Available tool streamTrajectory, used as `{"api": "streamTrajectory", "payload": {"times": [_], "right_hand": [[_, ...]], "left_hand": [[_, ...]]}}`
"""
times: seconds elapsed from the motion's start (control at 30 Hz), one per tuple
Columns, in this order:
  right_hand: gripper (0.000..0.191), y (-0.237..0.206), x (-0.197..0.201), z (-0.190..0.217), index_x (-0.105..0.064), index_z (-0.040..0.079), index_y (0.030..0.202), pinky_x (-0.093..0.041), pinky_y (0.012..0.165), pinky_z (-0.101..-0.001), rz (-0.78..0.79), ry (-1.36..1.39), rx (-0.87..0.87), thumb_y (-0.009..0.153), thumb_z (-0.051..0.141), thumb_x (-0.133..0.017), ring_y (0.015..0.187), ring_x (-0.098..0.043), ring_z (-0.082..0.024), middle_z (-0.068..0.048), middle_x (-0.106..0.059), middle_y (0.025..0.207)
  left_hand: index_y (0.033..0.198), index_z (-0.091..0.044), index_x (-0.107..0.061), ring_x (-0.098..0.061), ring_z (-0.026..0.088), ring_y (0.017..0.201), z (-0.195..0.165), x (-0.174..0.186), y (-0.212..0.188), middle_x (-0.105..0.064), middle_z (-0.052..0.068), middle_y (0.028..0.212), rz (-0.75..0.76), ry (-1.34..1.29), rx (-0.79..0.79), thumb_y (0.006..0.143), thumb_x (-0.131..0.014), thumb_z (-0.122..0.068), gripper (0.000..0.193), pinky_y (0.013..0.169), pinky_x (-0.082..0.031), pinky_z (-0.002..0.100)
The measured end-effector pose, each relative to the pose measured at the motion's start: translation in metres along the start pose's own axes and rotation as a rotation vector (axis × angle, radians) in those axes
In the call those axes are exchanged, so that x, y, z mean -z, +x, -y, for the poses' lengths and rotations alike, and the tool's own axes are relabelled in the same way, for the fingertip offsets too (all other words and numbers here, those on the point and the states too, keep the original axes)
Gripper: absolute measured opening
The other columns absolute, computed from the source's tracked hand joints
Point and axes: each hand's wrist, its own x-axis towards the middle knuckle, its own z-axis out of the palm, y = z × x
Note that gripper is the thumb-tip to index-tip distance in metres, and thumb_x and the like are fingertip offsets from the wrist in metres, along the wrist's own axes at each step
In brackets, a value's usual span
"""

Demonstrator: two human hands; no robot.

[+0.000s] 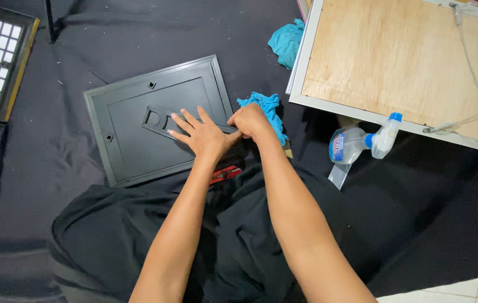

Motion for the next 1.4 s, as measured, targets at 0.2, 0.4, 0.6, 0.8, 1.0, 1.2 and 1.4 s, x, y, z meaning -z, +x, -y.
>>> {"api": "streamTrajectory", "payload": {"times": [0.2,0.4,0.6,0.8,1.0,1.2,1.4], "right_hand": [[0.018,0.006,0.001,0.0,-0.082,0.008,0.089,-0.058,0.068,-0.0417,-0.263,-0.144,0.079,0.082,0.013,-0.066,0.071,-0.074,-0.03,-0.015,-0.077,0.085],[0.019,0.009,0.001,0.001,-0.08,0.008,0.092,-0.057,0.081,-0.0419,-0.451,-0.125,0.21,0.081,0.018,-0.068,0.089,-0.074,-0.032,-0.016,-0.078,0.094],[0.023,0.011,-0.001,-0.001,-0.081,0.008,0.096,-0.058,0.083,-0.0394,-0.408,-0.13,0.292,0.076,0.015,-0.07,0.089,-0.075,-0.031,-0.015,-0.078,0.094],[0.025,0.012,-0.003,-0.003,-0.08,0.005,0.095,-0.058,0.082,-0.0386,-0.409,-0.175,0.299,0.073,0.017,-0.079,0.087,-0.075,-0.03,-0.015,-0.078,0.091],[0.039,0.013,-0.007,0.002,-0.078,0.004,0.1,-0.059,0.077,-0.039,-0.399,-0.145,0.317,0.071,0.029,-0.086,0.083,-0.075,-0.029,-0.015,-0.077,0.088],[0.039,0.017,-0.013,0.013,-0.076,0.004,0.092,-0.057,0.075,-0.0425,-0.449,-0.233,0.386,0.072,0.037,-0.086,0.081,-0.072,-0.034,-0.017,-0.074,0.083],[0.034,0.023,-0.013,0.016,-0.07,0.007,0.081,-0.054,0.07,-0.0467,-0.398,-0.335,0.366,0.074,0.037,-0.084,0.078,-0.07,-0.038,-0.018,-0.072,0.077]], "left_hand": [[0.155,0.007,-0.023,0.011,0.057,0.151,-0.005,-0.004,0.014,-0.005,0.039,0.162,-0.05,-0.073,0.009,0.066,-0.078,-0.076,0.134,0.116,0.004,0.074],[0.158,0.001,-0.018,0.005,0.062,0.147,-0.008,0.0,0.024,0.002,0.036,0.163,-0.053,-0.144,0.134,0.068,-0.087,-0.056,0.127,0.114,-0.01,0.076],[0.159,-0.001,-0.017,0.001,0.064,0.147,-0.006,0.004,0.031,-0.002,0.039,0.161,-0.035,-0.188,0.12,0.066,-0.093,-0.047,0.128,0.112,-0.018,0.077],[0.16,-0.008,-0.017,-0.004,0.068,0.145,-0.008,0.013,0.029,-0.008,0.038,0.162,-0.025,-0.176,0.099,0.065,-0.092,-0.048,0.127,0.111,-0.025,0.076],[0.16,-0.007,-0.014,-0.006,0.069,0.144,-0.008,0.026,0.025,-0.01,0.04,0.16,-0.004,-0.216,0.098,0.066,-0.089,-0.051,0.129,0.11,-0.023,0.077],[0.159,-0.008,-0.015,-0.006,0.068,0.144,-0.008,0.029,0.024,-0.012,0.038,0.161,-0.023,-0.244,0.103,0.064,-0.09,-0.046,0.127,0.111,-0.023,0.077],[0.159,-0.008,-0.014,-0.005,0.068,0.145,-0.007,0.028,0.024,-0.011,0.039,0.161,-0.008,-0.24,0.097,0.065,-0.09,-0.046,0.127,0.112,-0.022,0.077]]}}
